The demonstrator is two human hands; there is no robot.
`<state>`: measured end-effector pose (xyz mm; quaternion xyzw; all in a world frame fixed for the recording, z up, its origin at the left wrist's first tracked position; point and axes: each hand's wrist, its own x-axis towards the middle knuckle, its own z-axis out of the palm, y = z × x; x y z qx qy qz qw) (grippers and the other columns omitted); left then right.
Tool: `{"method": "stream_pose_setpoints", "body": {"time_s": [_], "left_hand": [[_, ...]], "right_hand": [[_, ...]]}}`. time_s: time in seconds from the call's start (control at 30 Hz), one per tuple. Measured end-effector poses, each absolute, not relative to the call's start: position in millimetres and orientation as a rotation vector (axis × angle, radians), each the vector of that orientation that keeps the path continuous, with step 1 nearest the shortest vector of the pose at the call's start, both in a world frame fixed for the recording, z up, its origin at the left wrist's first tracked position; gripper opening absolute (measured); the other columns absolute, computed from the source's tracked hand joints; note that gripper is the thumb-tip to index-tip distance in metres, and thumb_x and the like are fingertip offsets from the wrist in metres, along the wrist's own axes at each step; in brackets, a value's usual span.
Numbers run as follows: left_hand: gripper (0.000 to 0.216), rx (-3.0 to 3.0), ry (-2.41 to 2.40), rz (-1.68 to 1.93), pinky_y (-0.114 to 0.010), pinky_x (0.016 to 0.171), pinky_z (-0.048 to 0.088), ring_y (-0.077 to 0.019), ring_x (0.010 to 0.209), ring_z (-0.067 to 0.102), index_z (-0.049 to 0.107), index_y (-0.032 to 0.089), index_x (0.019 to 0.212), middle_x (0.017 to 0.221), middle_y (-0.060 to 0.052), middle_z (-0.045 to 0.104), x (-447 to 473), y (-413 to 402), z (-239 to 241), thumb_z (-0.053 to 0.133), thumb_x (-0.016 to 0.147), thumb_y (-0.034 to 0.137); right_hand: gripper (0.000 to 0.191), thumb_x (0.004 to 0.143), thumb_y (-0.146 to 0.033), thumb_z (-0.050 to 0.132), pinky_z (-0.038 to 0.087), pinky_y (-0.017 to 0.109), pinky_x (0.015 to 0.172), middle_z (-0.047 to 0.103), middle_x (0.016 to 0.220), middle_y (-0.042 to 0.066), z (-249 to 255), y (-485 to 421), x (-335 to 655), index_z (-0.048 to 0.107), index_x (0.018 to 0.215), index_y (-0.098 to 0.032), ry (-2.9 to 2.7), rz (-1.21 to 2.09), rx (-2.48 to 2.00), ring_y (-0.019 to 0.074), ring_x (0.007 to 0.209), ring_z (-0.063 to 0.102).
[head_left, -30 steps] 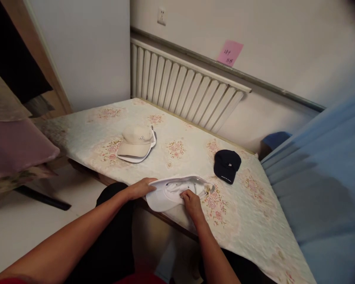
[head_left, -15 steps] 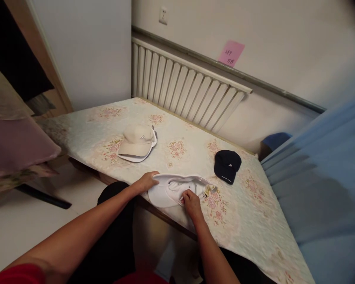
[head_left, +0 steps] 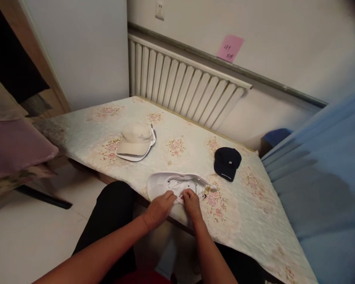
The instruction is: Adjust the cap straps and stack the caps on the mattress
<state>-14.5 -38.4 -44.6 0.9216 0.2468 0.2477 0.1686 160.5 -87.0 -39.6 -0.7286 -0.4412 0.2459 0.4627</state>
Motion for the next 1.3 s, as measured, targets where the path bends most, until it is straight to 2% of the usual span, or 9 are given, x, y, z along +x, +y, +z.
{"method": "stream_pose_setpoints", "body": {"time_s": [0.13,0.2,0.33,0.57,0.83,1.03,1.3], "left_hand": [[0.048,2.612,0.783,0.506,-0.029,0.09,0.049,-0.017,0.11,0.055,0.038,0.023,0.133,0.134,-0.007,0.046,7,-46,-49,0.041,0.087,0.011],[0.043,2.61,0.801,0.436,-0.028,0.085,0.05,-0.0173,0.104,0.058,0.042,0.022,0.13,0.128,-0.007,0.05,11,-43,-50,0.042,0.088,0.014],[0.023,2.629,0.812,0.352,-0.027,0.076,0.05,-0.0163,0.088,0.059,0.054,0.019,0.11,0.104,-0.005,0.056,14,-35,-52,0.039,0.092,0.02],[0.024,2.747,0.828,0.364,-0.024,0.068,0.045,-0.0131,0.074,0.052,0.057,0.017,0.092,0.094,-0.005,0.055,10,-37,-67,0.033,0.095,0.019],[0.029,2.795,0.726,0.483,-0.027,0.075,0.039,-0.0159,0.085,0.05,0.06,0.018,0.097,0.095,-0.004,0.058,-2,-40,-74,0.032,0.097,0.022],[0.03,2.851,0.722,0.46,-0.027,0.074,0.038,-0.0158,0.085,0.05,0.061,0.019,0.098,0.095,-0.003,0.058,-2,-40,-76,0.031,0.097,0.023],[0.028,2.866,0.704,0.649,-0.026,0.071,0.039,-0.015,0.081,0.05,0.061,0.018,0.094,0.09,-0.003,0.058,-2,-42,-78,0.034,0.097,0.023]], "right_hand": [[0.019,0.076,-0.034,0.049,0.04,0.027,0.064,0.058,0.06,-0.003,-39,-90,163,0.058,0.065,-0.022,-1.097,0.641,-1.746,0.0167,0.062,0.054],[0.018,0.076,-0.034,0.05,0.04,0.027,0.065,0.058,0.061,-0.003,-40,-91,164,0.058,0.065,-0.022,-1.097,0.655,-1.729,0.0167,0.063,0.054],[0.018,0.076,-0.033,0.05,0.04,0.027,0.066,0.06,0.061,-0.003,-43,-90,165,0.059,0.065,-0.022,-1.075,0.671,-1.713,0.0167,0.064,0.055],[0.017,0.076,-0.033,0.051,0.041,0.027,0.065,0.059,0.056,-0.003,-45,-88,165,0.057,0.063,-0.023,-0.967,0.666,-1.707,0.016,0.06,0.056],[0.015,0.074,-0.036,0.05,0.038,0.026,0.046,0.057,0.049,-0.004,-46,-87,164,0.054,0.068,-0.023,-0.774,0.715,-1.695,0.0147,0.045,0.05],[0.015,0.072,-0.037,0.051,0.036,0.025,0.044,0.057,0.049,-0.004,-43,-86,163,0.054,0.067,-0.023,-0.722,0.744,-1.666,0.0131,0.043,0.049],[0.021,0.073,-0.042,0.054,0.038,0.024,0.046,0.061,0.057,-0.001,-43,-86,165,0.06,0.073,-0.021,-0.779,0.842,-1.64,0.0135,0.048,0.053]]}}
